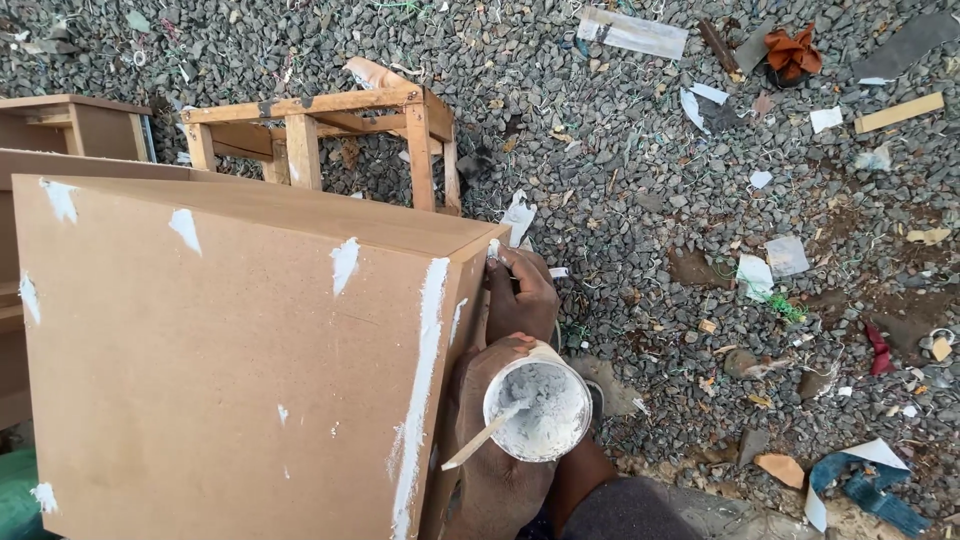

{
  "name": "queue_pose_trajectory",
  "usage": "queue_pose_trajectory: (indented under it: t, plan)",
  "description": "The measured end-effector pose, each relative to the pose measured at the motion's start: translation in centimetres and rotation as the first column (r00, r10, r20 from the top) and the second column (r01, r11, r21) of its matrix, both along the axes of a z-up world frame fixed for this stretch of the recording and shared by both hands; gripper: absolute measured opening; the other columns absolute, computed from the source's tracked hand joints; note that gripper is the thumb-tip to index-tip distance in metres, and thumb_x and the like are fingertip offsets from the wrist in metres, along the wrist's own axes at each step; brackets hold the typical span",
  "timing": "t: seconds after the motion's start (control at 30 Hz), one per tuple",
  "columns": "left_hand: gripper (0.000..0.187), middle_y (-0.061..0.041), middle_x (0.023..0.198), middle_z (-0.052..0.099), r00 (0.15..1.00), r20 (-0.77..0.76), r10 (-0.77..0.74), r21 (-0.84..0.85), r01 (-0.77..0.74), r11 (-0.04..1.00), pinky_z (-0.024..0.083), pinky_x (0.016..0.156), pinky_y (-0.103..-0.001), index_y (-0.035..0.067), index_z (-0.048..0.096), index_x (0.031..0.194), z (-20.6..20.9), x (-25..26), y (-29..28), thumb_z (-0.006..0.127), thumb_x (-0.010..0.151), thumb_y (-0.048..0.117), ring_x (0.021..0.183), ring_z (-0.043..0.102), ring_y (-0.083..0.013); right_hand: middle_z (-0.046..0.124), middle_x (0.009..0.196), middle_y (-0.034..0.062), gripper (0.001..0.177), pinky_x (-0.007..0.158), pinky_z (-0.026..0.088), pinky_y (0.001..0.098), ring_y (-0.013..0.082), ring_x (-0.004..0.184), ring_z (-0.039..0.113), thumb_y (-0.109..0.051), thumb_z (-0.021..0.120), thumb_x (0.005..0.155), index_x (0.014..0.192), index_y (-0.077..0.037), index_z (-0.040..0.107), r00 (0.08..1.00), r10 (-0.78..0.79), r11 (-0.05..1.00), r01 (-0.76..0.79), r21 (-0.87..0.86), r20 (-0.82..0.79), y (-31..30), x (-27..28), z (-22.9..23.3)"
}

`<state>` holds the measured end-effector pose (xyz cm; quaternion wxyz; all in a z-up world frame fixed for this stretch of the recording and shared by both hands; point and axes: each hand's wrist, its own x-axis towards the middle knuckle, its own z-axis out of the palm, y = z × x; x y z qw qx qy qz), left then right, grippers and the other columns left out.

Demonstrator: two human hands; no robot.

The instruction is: Applying white filler paste to the joints and holes of a wooden cabinet using fingers and a stick

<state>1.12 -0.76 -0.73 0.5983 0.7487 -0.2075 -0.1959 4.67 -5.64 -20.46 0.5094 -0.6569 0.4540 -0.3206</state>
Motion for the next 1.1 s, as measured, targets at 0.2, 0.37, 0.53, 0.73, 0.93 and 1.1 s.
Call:
queue_pose_trajectory:
  t: [0.2, 0.37, 0.53, 0.73, 0.93, 1.1]
  plan:
    - [0.047, -0.014, 0.120, 0.068, 0.999, -0.012, 0.034, 0.044, -0.033, 0.998, 0.053, 0.104, -0.039, 0.003, 0.059, 0.122, 0.4, 0.3, 0.0, 0.059, 0.095, 0.041, 0.113, 0.068, -0.0295, 0.072, 0.115, 0.0100, 0.028, 0.089, 0.058, 0.0380, 0.0283, 0.102, 0.073, -0.010, 0.063, 0.093, 0.118, -0.010, 0.076, 0.995, 0.085, 0.985, -0.090, -0.145, -0.045, 1.3, -1.0, -2.8]
    - [0.044, -0.013, 0.120, 0.067, 0.999, -0.014, 0.050, 0.042, -0.049, 0.998, 0.052, 0.104, -0.037, 0.002, 0.060, 0.122, 0.0, -0.3, -0.8, 0.061, 0.093, 0.035, 0.114, 0.067, -0.0277, 0.066, 0.120, 0.0212, 0.030, 0.106, 0.047, 0.0376, 0.0359, 0.113, 0.065, -0.009, 0.053, 0.102, 0.124, 0.006, 0.067, 0.985, 0.166, 0.984, -0.163, -0.065, 0.041, 1.2, -1.7, 1.5]
    - [0.042, -0.012, 0.120, 0.066, 0.999, -0.027, 0.040, 0.078, -0.037, 0.996, 0.052, 0.102, -0.035, 0.004, 0.060, 0.122, -1.7, -1.0, -1.6, 0.067, 0.089, 0.029, 0.112, 0.067, -0.0263, 0.078, 0.100, 0.0038, 0.019, 0.086, 0.052, 0.0281, 0.0155, 0.099, 0.072, -0.025, 0.072, 0.083, 0.096, -0.014, 0.080, 0.924, 0.381, 0.917, -0.381, 0.120, 0.027, -1.3, -5.6, -1.1]
    - [0.028, -0.012, 0.099, 0.069, 0.925, -0.243, 0.293, 0.100, -0.277, 0.956, 0.056, 0.083, -0.032, 0.003, 0.065, 0.105, -8.4, -2.9, -3.2, 0.065, 0.077, 0.004, 0.091, 0.066, -0.0211, 0.077, 0.087, 0.0028, 0.016, 0.057, 0.055, 0.0243, 0.0116, 0.070, 0.068, -0.020, 0.079, 0.089, 0.099, -0.008, 0.079, 0.989, 0.143, 0.754, -0.091, 0.650, -0.027, -1.9, -7.7, -5.6]
    - [0.033, -0.010, 0.109, 0.066, 0.914, -0.031, 0.404, 0.289, -0.379, 0.879, 0.050, 0.094, -0.036, 0.006, 0.062, 0.112, -14.1, -2.5, -4.5, 0.070, 0.080, 0.006, 0.100, 0.062, -0.0246, 0.071, 0.092, 0.0010, 0.035, 0.063, 0.052, 0.0254, 0.0083, 0.076, 0.060, -0.012, 0.078, 0.086, 0.119, -0.003, 0.074, 1.000, 0.015, 0.563, -0.030, 0.826, 0.027, -3.8, -6.1, -9.4]
    - [0.034, -0.012, 0.115, 0.072, 0.883, -0.075, 0.464, 0.267, -0.430, 0.862, 0.054, 0.097, -0.038, 0.005, 0.065, 0.114, -17.1, -2.0, -4.2, 0.071, 0.081, 0.006, 0.105, 0.068, -0.0250, 0.069, 0.068, 0.0004, 0.016, 0.053, 0.048, 0.0254, 0.0076, 0.058, 0.057, -0.025, 0.077, 0.090, 0.092, -0.009, 0.079, 0.993, 0.085, 0.661, 0.009, 0.751, -0.087, -4.8, -3.2, -9.8]
